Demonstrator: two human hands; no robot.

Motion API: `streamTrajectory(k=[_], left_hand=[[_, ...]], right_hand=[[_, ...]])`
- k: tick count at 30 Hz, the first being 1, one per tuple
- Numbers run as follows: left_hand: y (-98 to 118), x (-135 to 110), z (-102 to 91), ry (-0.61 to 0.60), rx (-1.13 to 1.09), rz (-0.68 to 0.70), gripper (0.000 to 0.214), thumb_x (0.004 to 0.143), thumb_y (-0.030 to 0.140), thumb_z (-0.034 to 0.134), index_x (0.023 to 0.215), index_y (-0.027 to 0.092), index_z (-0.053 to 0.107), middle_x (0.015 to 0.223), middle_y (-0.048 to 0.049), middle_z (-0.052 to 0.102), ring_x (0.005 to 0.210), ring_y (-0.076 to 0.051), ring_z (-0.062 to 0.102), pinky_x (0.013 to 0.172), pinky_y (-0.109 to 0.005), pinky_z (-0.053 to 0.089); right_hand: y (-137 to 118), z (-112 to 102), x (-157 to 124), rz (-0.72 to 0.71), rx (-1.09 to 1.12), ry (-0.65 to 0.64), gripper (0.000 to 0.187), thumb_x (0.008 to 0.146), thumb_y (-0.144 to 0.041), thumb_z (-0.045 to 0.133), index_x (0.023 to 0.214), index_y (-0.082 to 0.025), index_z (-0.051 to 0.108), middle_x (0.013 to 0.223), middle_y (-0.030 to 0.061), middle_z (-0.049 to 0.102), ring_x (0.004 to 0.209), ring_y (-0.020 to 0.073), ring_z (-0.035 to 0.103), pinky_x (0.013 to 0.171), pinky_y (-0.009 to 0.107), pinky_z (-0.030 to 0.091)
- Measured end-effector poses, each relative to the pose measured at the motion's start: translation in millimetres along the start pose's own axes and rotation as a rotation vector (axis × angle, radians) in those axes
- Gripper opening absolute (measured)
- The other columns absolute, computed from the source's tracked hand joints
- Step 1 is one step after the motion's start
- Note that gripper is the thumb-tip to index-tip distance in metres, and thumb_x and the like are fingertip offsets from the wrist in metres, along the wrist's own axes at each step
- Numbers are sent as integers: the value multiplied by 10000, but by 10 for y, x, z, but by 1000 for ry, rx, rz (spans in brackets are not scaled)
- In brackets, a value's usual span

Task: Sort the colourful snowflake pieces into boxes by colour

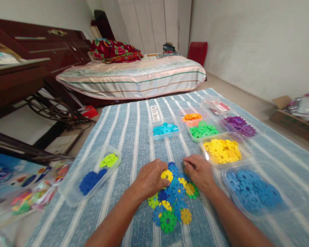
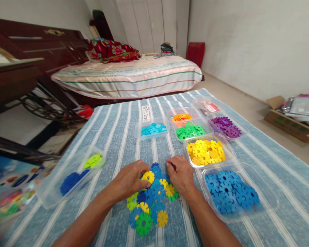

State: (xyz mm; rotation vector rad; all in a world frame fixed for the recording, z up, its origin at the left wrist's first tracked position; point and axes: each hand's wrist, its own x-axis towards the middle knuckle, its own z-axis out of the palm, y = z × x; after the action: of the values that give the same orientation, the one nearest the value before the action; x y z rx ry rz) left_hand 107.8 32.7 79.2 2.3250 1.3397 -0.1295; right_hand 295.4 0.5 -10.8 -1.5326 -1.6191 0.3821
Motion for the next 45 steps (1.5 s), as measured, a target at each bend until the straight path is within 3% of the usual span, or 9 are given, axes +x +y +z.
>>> streamTrajectory(k=[11,16,27,30,33,37,39,41,45], left_hand=[[-126,41,43,42,-266,-32,91,647,248,557,661,183,496,617,44,498,609,-119,456,543,-226,274],[-169,62,-10,43,-439,-45,173,630,306,579,583,173,478,571,44,465,569,-105,424,525,-220,292],[-11,88,-144,-2,-750,-135,259,629,404,615,600,162,527,499,67,449,473,-63,372,456,-189,272],[91,212,-125,16,-790,-120,225,630,358,635,606,158,535,472,67,465,447,-61,397,441,-182,286],[331,372,-134,47,-886,-54,177,649,306,632,626,151,550,460,59,490,440,-62,436,450,-179,326],[686,557,-205,38,-1114,90,137,678,245,601,770,145,590,620,17,617,513,-73,532,534,-205,427],[715,601,-239,79,-1087,127,152,678,235,602,800,143,595,651,9,627,550,-86,556,551,-212,440],[608,593,-252,130,-940,117,122,684,237,593,767,147,595,607,20,598,556,-97,553,550,-214,432],[210,434,-202,121,-400,28,111,692,276,575,665,169,584,569,24,546,557,-123,520,539,-232,365]], right_hand=[[-10,3,16,0,-12,-2,163,809,-208,511,812,-228,673,756,8,641,771,159,553,708,271,410],[-22,7,27,4,-7,4,167,810,-205,504,814,-228,670,758,6,641,770,157,547,705,272,410],[-30,-6,34,7,-7,-2,170,810,-205,501,804,-230,669,753,7,638,768,157,544,716,272,411],[-41,-3,31,15,-12,-3,161,802,-206,506,802,-228,665,748,3,635,761,156,543,701,267,405],[-38,13,20,55,-35,13,163,793,-215,498,757,-221,657,704,6,619,721,159,542,637,258,396],[-4,33,13,58,0,22,202,801,-217,475,833,-230,675,770,20,643,762,170,566,648,265,416],[10,31,15,23,17,5,215,799,-208,482,876,-245,680,813,17,653,799,170,568,694,275,423],[13,23,17,13,9,2,197,798,-210,497,853,-248,682,796,11,652,786,165,562,708,277,419],[-5,3,21,5,-22,-15,171,804,-211,509,812,-236,678,751,6,639,760,163,547,696,276,403]])
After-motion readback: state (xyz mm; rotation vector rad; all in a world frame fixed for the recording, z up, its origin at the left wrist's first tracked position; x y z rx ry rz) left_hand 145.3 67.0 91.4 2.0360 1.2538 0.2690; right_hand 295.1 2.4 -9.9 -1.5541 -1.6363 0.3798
